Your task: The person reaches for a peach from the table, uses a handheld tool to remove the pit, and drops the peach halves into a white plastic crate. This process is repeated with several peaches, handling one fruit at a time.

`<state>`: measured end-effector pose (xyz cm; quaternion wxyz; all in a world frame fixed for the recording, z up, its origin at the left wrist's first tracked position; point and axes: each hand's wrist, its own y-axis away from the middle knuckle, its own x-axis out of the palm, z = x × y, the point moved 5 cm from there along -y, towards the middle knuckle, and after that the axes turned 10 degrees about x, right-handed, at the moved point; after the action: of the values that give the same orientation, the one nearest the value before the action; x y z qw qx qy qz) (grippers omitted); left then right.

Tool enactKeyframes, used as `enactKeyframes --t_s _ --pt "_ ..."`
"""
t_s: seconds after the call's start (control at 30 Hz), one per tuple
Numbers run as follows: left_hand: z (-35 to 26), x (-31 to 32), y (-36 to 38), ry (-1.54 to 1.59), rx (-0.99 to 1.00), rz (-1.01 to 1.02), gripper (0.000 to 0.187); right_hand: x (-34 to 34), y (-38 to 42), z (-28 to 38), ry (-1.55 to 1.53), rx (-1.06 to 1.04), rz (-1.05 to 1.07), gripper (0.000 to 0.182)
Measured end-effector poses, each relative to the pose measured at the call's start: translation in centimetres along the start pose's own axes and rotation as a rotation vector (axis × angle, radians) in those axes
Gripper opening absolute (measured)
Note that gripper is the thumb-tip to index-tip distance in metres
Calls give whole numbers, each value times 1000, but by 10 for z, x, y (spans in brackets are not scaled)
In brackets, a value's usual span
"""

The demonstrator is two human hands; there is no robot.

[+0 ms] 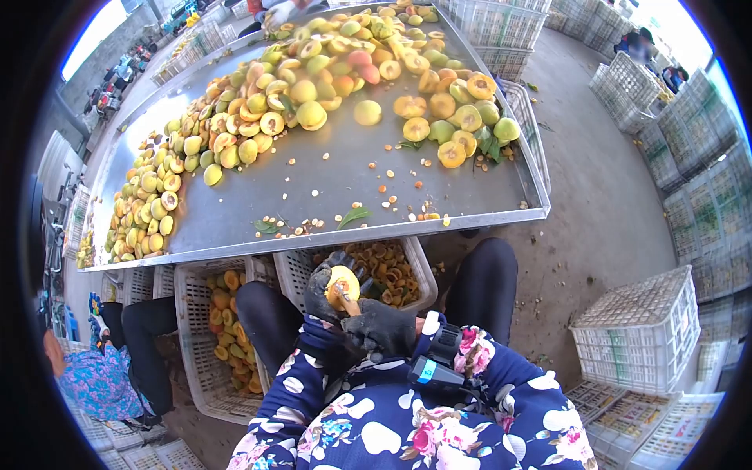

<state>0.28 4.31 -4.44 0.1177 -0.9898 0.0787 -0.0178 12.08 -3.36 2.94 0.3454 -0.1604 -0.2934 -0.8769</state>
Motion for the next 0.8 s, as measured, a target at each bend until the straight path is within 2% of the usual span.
enactKeyframes --t_s 0.07,0.1,0.13,0.2,0.27,0.33,0.4,0.57,0.7,0.77,0.8 --pt "4 19 -1 960 -545 -58 36 5 6 2 -298 219 -35 25" --pt "0 10 -7 475 -268 139 37 4 5 1 -260 218 -52 25" --pt "-6 1 -12 -43 -3 209 37 3 3 0 -223 216 -68 24" --pt "-20 -1 -10 -577 324 306 36 5 3 -1 -190 230 -86 24" --pt "21 -5 0 106 -194 9 34 8 4 -2 -206 258 -91 23" --pt "63 -4 16 451 -475 -166 27 10 8 2 -89 316 -185 24" --pt "81 -8 22 407 -518 -206 22 8 7 0 50 357 -266 25" --pt "74 -5 19 240 -571 -336 22 0 3 3 558 421 -430 24" --pt "70 2 27 477 -691 -588 24 -24 -19 -29 1032 227 -569 25" --pt "69 17 31 803 -820 -415 26 -23 -16 -21 1221 186 -603 27" --pt "64 23 32 963 -877 -321 27 -27 -16 -20 1202 172 -623 26"
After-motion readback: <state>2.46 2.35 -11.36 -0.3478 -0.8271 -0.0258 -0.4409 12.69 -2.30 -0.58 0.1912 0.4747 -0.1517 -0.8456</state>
